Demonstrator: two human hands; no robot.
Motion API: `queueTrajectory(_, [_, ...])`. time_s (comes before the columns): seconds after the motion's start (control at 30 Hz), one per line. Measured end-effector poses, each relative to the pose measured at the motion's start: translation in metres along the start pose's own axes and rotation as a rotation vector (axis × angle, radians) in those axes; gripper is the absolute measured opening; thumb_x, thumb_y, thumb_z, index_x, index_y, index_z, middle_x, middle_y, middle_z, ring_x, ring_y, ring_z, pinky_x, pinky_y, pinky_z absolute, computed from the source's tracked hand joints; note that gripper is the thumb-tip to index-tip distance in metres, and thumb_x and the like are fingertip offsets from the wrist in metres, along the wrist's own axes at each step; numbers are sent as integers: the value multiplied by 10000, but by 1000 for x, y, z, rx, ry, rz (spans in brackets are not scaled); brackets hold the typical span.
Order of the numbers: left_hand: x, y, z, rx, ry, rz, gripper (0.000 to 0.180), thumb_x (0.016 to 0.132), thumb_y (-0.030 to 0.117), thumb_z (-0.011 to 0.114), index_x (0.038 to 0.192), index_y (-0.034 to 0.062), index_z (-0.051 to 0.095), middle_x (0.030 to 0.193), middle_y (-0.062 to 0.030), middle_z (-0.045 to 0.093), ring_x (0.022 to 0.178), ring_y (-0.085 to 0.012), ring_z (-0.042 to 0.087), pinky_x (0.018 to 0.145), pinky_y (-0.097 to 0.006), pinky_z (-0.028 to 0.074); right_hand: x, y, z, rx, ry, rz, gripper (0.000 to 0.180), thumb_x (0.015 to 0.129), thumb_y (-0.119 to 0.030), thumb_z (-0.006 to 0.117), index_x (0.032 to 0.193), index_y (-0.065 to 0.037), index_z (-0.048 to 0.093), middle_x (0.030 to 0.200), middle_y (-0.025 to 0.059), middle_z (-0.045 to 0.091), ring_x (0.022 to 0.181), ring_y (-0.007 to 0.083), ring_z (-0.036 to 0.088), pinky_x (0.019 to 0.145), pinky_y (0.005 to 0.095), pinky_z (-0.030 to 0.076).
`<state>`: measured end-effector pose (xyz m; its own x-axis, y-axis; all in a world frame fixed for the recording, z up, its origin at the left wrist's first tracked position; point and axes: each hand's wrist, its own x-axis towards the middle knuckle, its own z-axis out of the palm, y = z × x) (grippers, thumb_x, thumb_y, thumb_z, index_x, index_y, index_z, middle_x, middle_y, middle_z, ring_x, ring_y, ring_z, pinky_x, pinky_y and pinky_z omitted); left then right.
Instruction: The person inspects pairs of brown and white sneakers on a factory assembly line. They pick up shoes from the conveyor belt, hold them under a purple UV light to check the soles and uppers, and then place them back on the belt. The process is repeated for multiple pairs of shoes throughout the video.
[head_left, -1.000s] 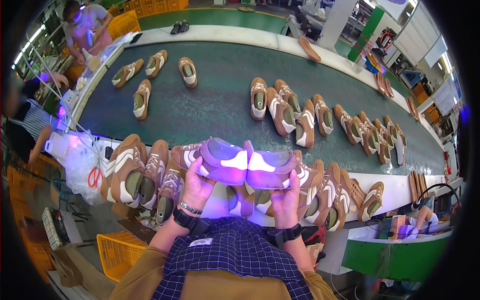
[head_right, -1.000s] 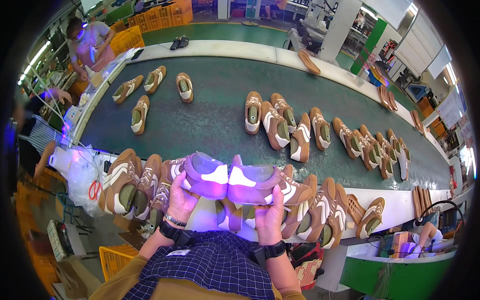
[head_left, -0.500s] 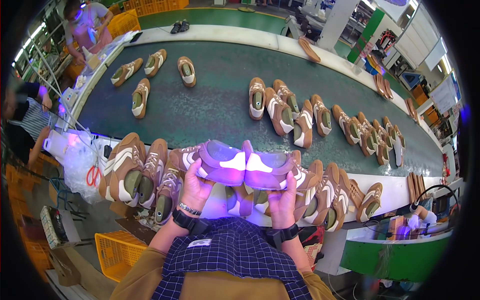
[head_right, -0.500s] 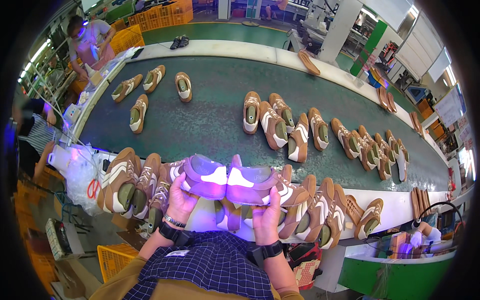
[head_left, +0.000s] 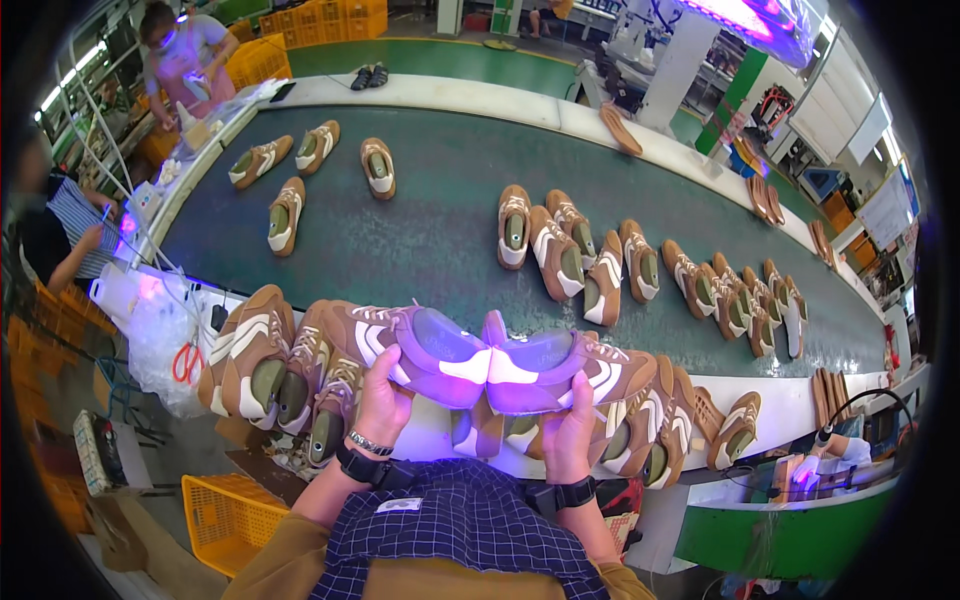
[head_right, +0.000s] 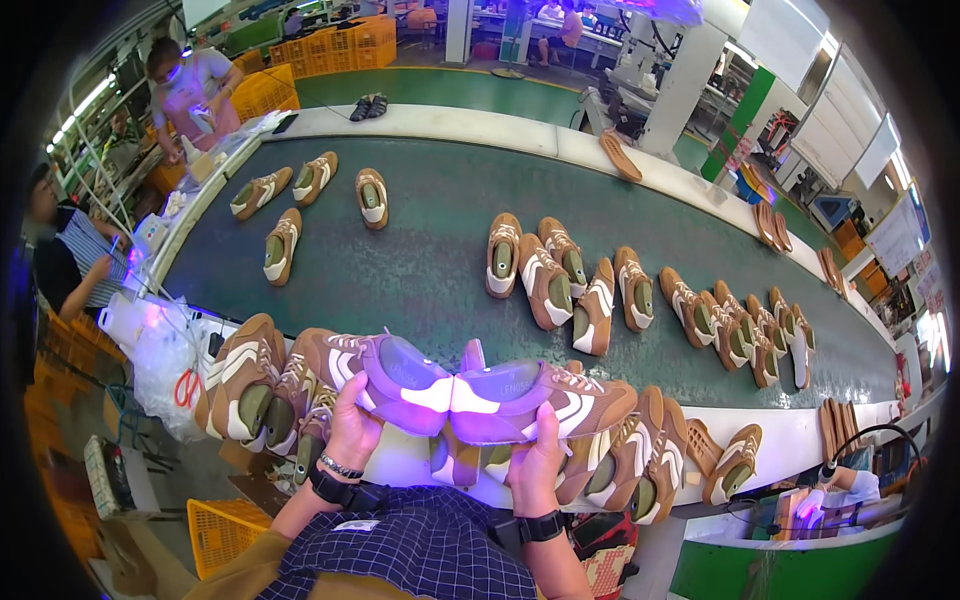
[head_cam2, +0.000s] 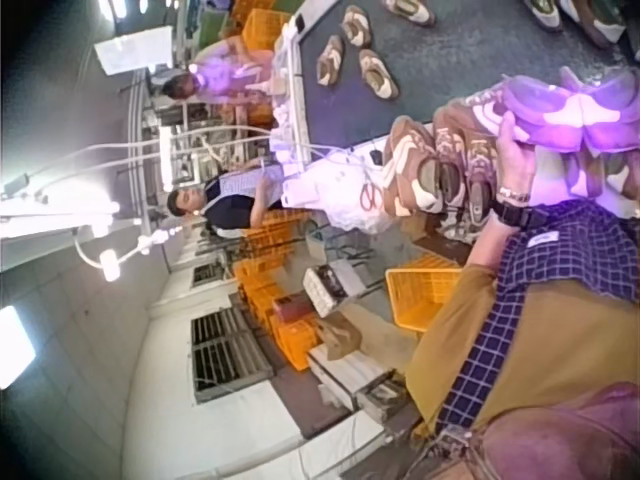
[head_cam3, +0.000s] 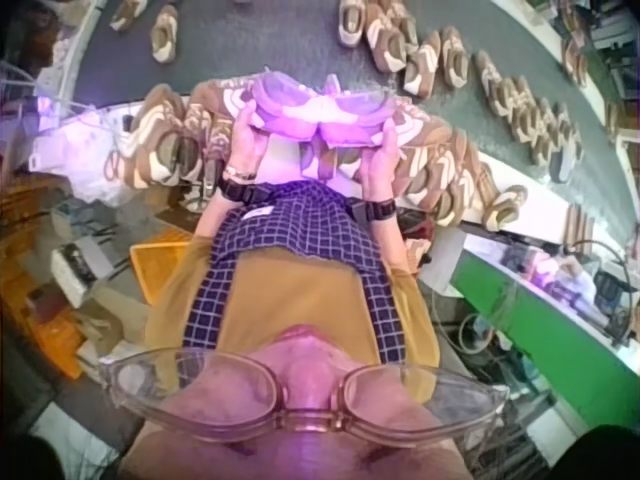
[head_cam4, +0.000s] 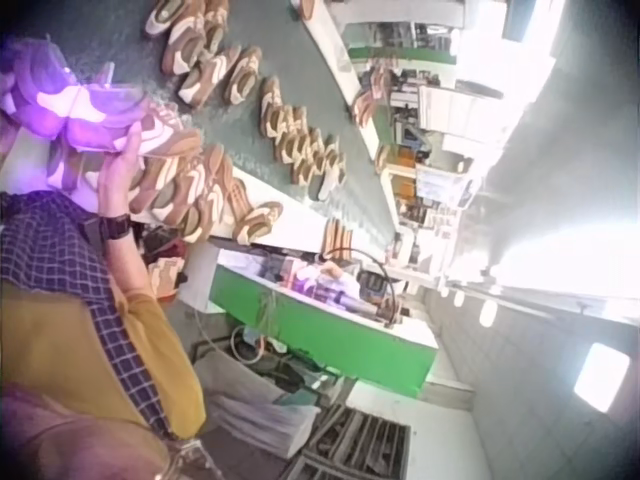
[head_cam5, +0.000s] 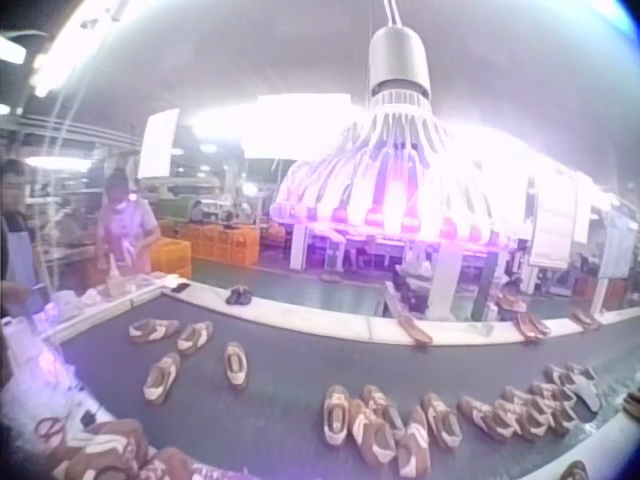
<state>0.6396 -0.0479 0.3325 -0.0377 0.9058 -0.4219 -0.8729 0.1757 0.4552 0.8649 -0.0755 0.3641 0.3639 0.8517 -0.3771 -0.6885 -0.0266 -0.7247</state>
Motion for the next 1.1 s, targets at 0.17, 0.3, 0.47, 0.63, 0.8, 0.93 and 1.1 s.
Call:
queueTrajectory(0.17, [-6,8,8,17,-14,35,317,835,174,581,1124,54,530,1065,-34,593,989,-161,564,883,-328,451,-1,1,-1,-61,-44,-42,430,888,-312,526,1225,-55,451,1169,71,543,1055,189,548,900,341,458])
queueTrajectory(0.3, [-8,10,11,9,-36,32,314,840,180,576,1124,54,530,1067,-35,592,993,-165,560,889,-328,445,-4,-3,6,-69,-59,-19,427,892,-326,517,1219,-59,455,1171,67,542,1064,184,543,913,344,449])
queueTrajectory(0.47, [-2,9,-1,-68,-21,-47,316,846,190,557,1128,48,528,1075,-48,593,1005,-176,556,907,-334,435,-4,4,8,-35,-91,48,451,892,-352,498,1237,-65,445,1196,64,529,1104,193,514,949,353,417])
queueTrajectory(0.63, [9,21,7,-121,-105,-163,354,862,234,487,1154,34,513,1073,-84,596,985,-208,570,902,-355,445,-5,8,12,49,-139,205,539,883,-426,403,1267,-49,421,1182,112,530,1067,254,532,926,362,431])
queueTrajectory(0.8, [96,69,30,-224,-404,-227,532,908,390,313,1220,-17,455,1029,-227,570,880,-313,591,757,-410,495,-17,-3,33,-3,-297,475,722,818,-593,351,1203,10,449,994,202,568,856,295,587,629,374,524])
queueTrajectory(0.93, [171,72,-27,-492,90,34,653,910,388,383,1341,-57,176,1301,-339,318,1193,-448,383,997,-511,357,-8,6,20,-117,-348,482,710,826,-572,341,1192,27,450,990,214,563,856,290,585,603,354,523])
queueTrajectory(1.1, [132,25,-54,-335,336,-121,565,878,304,486,1225,-90,276,1162,-313,441,1094,-428,467,952,-509,404,9,4,28,-93,-377,635,637,841,-491,356,1206,22,454,1034,212,575,907,290,595,724,364,519])
